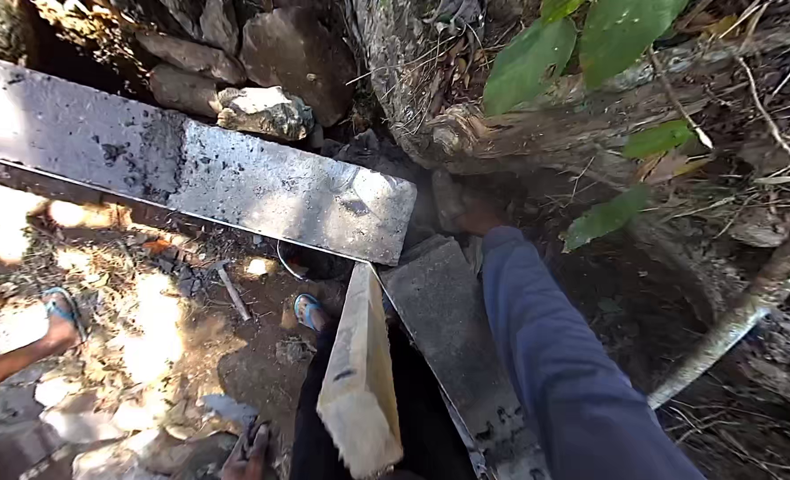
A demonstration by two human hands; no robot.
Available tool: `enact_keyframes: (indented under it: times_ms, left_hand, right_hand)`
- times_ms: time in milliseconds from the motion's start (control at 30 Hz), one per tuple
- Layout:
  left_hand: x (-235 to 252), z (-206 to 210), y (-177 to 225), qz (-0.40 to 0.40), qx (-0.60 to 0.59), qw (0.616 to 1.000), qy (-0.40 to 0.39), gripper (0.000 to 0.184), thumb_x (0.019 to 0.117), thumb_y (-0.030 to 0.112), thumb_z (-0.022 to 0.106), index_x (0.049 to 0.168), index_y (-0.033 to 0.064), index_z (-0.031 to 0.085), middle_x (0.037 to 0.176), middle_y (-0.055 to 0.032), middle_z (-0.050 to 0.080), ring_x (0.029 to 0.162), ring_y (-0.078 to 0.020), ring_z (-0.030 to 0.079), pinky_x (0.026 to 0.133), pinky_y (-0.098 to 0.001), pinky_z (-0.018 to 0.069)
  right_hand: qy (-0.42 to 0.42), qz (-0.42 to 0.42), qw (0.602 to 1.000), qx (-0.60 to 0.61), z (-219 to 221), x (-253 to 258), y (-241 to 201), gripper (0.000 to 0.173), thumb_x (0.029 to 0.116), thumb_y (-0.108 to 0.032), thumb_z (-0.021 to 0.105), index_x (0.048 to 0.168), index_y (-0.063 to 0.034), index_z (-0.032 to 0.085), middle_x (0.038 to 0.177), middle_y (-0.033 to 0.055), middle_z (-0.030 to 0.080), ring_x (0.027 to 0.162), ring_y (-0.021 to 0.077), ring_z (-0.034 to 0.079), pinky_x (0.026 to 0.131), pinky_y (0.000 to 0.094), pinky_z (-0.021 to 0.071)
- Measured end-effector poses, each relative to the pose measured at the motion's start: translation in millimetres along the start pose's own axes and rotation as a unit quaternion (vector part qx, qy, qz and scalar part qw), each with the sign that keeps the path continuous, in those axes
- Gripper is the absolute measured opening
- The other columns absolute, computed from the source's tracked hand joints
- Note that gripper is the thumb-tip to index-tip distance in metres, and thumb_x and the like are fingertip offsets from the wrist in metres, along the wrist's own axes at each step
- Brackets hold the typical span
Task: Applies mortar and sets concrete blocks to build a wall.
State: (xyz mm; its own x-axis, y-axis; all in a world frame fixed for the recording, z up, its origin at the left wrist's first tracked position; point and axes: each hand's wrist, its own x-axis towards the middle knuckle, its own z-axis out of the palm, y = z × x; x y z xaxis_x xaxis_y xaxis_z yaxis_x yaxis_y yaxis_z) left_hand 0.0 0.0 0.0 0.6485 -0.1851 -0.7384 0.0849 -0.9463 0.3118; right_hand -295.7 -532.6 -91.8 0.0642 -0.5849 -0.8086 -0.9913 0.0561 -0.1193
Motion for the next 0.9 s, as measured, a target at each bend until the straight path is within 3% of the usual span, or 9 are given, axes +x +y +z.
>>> enact_keyframes:
  times_ms: [133,200,233,300,400,500,633,733,900]
  left_hand:
    - [-7,5,37,0.020,-0.007,0.999,0.041,0.037,0.1049,0.024,0.057,0.122,-0.0082,0.064,0.091,-0.0169,0.071,0.074,-0.0198,0.068,0.076,-0.0435,0.0586]
    - [-13,6,61,0.044,-0.061,0.996,0.039,0.034,0.1056,0.023,0.056,0.121,-0.0065,0.065,0.088,-0.0098,0.072,0.073,-0.0123,0.068,0.075,-0.0350,0.0593]
    - [-15,7,70,0.063,-0.103,0.992,0.032,0.032,0.1057,0.021,0.054,0.119,-0.0059,0.065,0.086,-0.0056,0.073,0.072,-0.0079,0.069,0.074,-0.0292,0.0604]
    - [-7,19,79,0.093,-0.201,0.975,-0.003,0.031,0.1066,0.018,0.049,0.116,-0.0059,0.066,0.087,-0.0046,0.075,0.074,-0.0093,0.072,0.074,-0.0284,0.0621]
    - [10,51,84,0.071,-0.298,0.951,-0.048,0.035,0.1080,0.017,0.044,0.117,-0.0074,0.067,0.094,-0.0105,0.076,0.086,-0.0163,0.073,0.084,-0.0348,0.0617]
    - [33,87,84,0.035,-0.341,0.934,-0.102,0.039,0.1093,0.016,0.038,0.121,-0.0086,0.065,0.110,-0.0159,0.074,0.104,-0.0197,0.070,0.098,-0.0376,0.0548]
    - [93,109,88,0.034,-0.245,0.947,-0.205,0.039,0.1098,0.024,0.042,0.125,-0.0029,0.067,0.123,-0.0159,0.070,0.118,-0.0201,0.064,0.106,-0.0386,0.0485]
    - [173,105,93,0.029,-0.039,0.955,-0.294,0.060,0.1097,0.046,0.040,0.140,-0.0040,0.056,0.142,-0.0261,0.056,0.138,-0.0353,0.050,0.117,-0.0536,0.0354]
    - [345,123,69,0.012,0.015,0.987,-0.159,0.075,0.1019,0.044,0.061,0.155,-0.0003,0.033,0.145,-0.0294,0.051,0.133,-0.0443,0.052,0.111,-0.0606,0.0406]
  right_hand:
    - [0.047,-0.020,0.997,0.063,-18,-52,-1,0.061,0.1038,-0.039,0.060,0.142,0.0081,0.052,0.143,0.0365,0.051,0.138,0.0526,0.046,0.113,0.0693,0.0344]
    - [0.152,-0.062,0.983,0.087,-20,-132,9,0.057,0.1077,-0.048,0.047,0.133,0.0021,0.060,0.125,0.0322,0.063,0.116,0.0507,0.062,0.096,0.0723,0.0473]
    - [0.185,-0.106,0.971,0.106,-10,-177,16,0.049,0.1074,-0.042,0.049,0.116,0.0028,0.066,0.101,0.0280,0.068,0.093,0.0451,0.068,0.079,0.0672,0.0535]
    - [0.097,-0.202,0.949,0.222,24,-264,16,0.030,0.1000,-0.028,0.056,0.091,-0.0022,0.069,0.075,0.0058,0.065,0.067,0.0147,0.064,0.062,0.0370,0.0562]
    - [-0.148,-0.238,0.930,0.237,113,-321,-42,0.030,0.1019,-0.025,0.059,0.118,-0.0037,0.072,0.110,0.0082,0.075,0.103,0.0175,0.071,0.094,0.0405,0.0586]
    - [-0.233,-0.224,0.943,0.076,209,-282,-116,0.059,0.0988,-0.033,0.060,0.149,-0.0039,0.050,0.148,0.0166,0.055,0.140,0.0307,0.050,0.116,0.0507,0.0412]
    - [-0.251,-0.156,0.940,0.169,290,-198,-171,0.063,0.0957,-0.018,0.066,0.150,0.0039,0.044,0.135,0.0246,0.062,0.127,0.0323,0.061,0.112,0.0490,0.0463]
    - [-0.191,-0.072,0.960,0.194,320,-128,-185,0.052,0.1039,-0.023,0.057,0.149,0.0007,0.047,0.129,0.0242,0.065,0.115,0.0332,0.066,0.102,0.0511,0.0517]
    - [-0.120,0.025,0.992,0.019,341,34,-202,0.056,0.1118,-0.041,0.037,0.143,0.0033,0.053,0.133,0.0302,0.062,0.126,0.0435,0.060,0.108,0.0605,0.0446]
